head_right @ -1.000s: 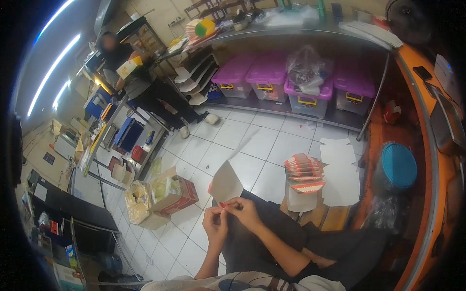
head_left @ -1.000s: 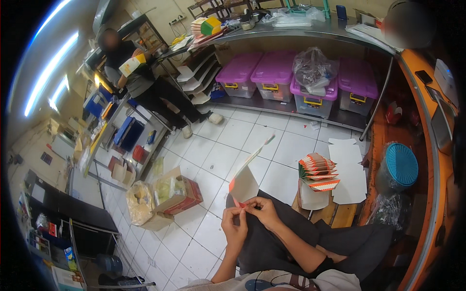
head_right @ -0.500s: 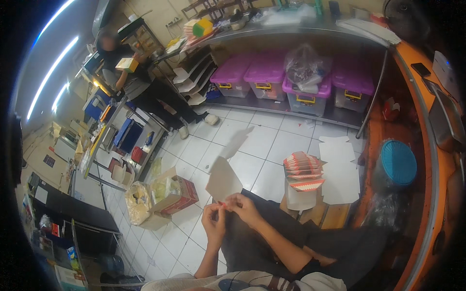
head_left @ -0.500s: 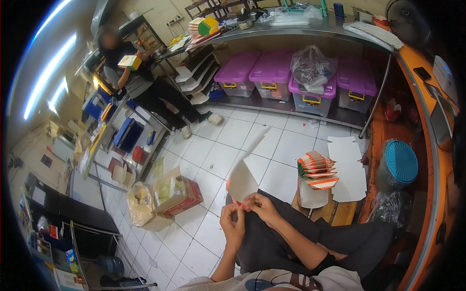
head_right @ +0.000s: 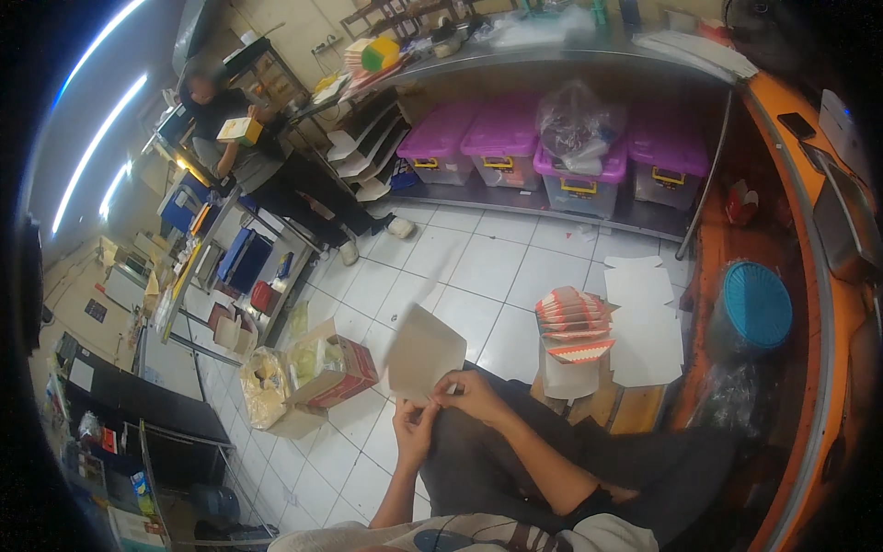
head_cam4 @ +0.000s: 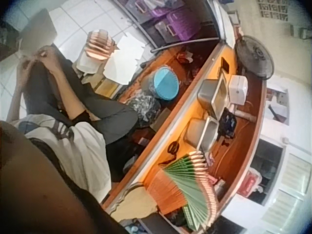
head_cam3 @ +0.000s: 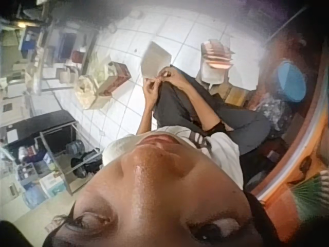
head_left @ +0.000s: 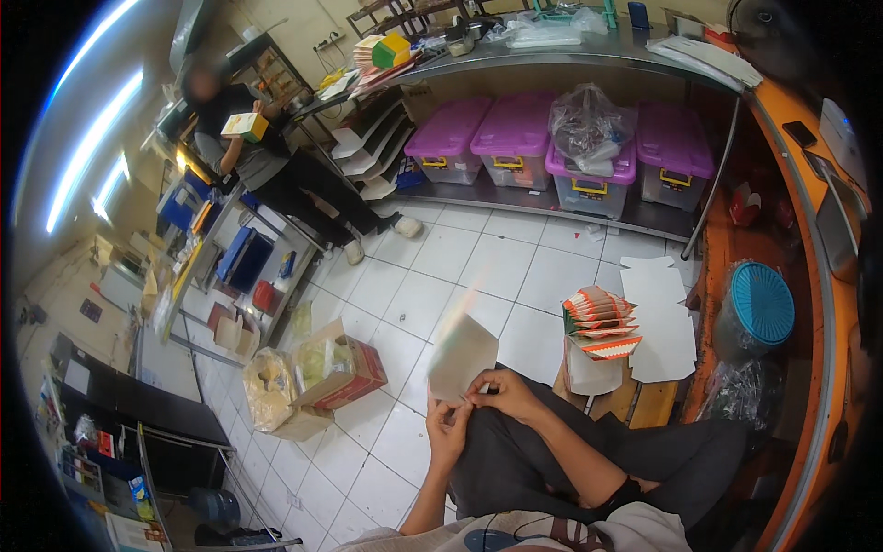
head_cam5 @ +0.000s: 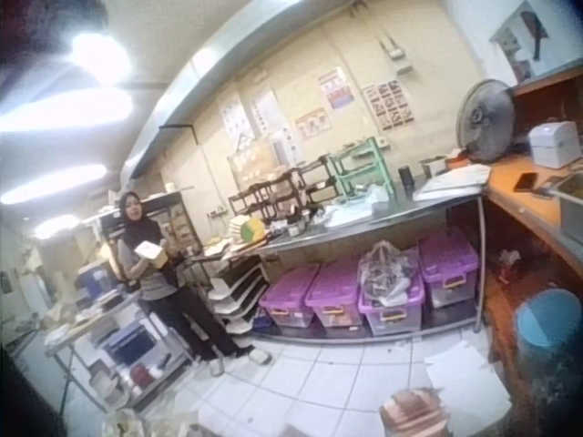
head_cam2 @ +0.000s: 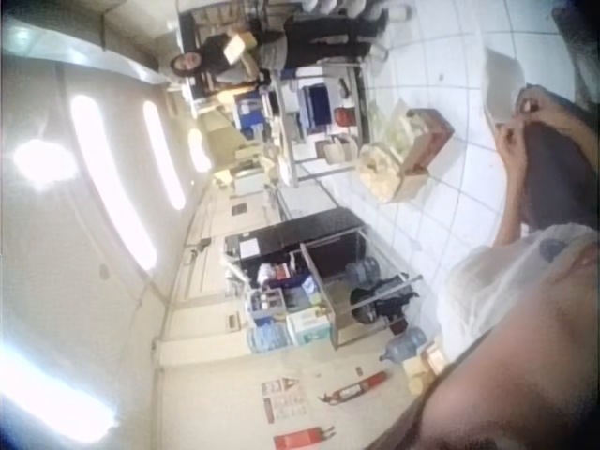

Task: The person sits on the floor and folds flat cardboard pieces into small boxes by hand. They repeatedly pick up a piece, fold the sides, and secure the flaps, stacking the finished boxes on a small stool. Another person is visible in the background working at a counter.

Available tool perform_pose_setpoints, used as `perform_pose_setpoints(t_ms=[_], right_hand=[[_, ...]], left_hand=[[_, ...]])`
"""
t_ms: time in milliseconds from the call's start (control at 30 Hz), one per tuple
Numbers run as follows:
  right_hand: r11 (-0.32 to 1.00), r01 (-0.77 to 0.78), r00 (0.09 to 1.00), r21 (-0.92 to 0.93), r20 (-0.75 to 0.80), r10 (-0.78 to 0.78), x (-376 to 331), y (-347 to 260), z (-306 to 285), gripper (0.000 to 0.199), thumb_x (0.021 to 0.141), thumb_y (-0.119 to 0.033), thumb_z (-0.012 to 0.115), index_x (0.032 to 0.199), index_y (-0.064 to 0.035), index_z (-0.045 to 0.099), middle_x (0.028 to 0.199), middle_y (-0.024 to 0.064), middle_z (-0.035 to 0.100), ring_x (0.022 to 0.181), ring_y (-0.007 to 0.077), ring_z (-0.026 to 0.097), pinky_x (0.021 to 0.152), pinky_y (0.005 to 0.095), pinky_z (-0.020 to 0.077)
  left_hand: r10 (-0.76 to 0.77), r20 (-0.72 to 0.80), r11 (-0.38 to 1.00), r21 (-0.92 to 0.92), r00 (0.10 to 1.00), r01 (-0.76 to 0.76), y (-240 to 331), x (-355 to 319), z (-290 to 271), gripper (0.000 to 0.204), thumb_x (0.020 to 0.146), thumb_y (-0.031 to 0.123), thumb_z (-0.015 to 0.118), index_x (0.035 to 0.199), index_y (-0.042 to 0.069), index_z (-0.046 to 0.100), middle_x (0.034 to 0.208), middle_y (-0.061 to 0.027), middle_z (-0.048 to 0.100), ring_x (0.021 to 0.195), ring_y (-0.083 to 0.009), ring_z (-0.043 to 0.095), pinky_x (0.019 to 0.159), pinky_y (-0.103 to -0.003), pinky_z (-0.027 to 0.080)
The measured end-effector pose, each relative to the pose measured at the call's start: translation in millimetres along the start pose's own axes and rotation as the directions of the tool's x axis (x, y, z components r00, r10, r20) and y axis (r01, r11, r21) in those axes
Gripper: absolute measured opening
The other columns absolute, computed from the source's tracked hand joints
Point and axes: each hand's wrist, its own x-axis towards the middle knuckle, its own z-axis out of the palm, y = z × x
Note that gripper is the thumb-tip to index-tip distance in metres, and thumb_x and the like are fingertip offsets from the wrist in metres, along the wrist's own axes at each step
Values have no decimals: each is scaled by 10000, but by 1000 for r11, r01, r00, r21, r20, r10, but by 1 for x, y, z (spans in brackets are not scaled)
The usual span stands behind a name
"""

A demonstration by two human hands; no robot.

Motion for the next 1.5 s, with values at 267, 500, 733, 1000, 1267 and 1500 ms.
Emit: perform_pose_setpoints(t_ms=[267,500,733,1000,1267,1500], right_hand=[[997,-30,979,-67,199,43,3,-8,-11,61,784,-19,628,781,33,597,721,71,614,615,127,592,610,246,491],[976,-108,980,-188,146,137,5,-10,4,53,802,-44,606,807,9,603,699,57,614,550,96,568,482,228,466],[806,195,939,-559,-133,-319,-4,-16,30,150,688,-57,656,831,-73,617,622,65,611,550,163,601,523,292,470],[656,121,967,-745,-59,-246,-20,-52,47,322,721,-210,691,992,-93,562,984,80,569,788,235,593,681,332,469],[797,390,690,-461,-427,-585,-15,-82,85,269,790,-189,662,889,30,541,832,137,576,702,221,562,639,317,446],[739,360,679,-570,-383,-626,-17,-97,65,154,786,-160,651,766,-15,605,648,104,593,566,237,584,507,302,444]], left_hand=[[-55,127,998,-10,990,57,13,-4,-12,92,730,-29,682,751,-31,593,936,-65,515,836,-151,574,755,-247,475],[-52,-91,999,6,994,53,1,-19,3,142,709,24,716,743,0,580,934,-78,560,823,-147,578,716,-268,457],[8,-86,978,207,996,10,-18,4,-10,250,864,136,557,1016,-55,501,941,-138,564,883,-185,572,713,-288,468],[243,-63,673,729,968,-122,18,9,-24,362,816,42,454,1168,-42,435,1298,-220,277,1197,-370,326,1013,-460,250],[397,167,755,500,903,-424,53,13,-6,383,829,60,515,1163,50,328,1295,-250,308,1167,-409,379,924,-464,370],[284,153,937,165,947,-308,60,15,-24,213,953,218,366,1027,20,388,1168,-167,470,1056,-206,482,878,-321,391]])
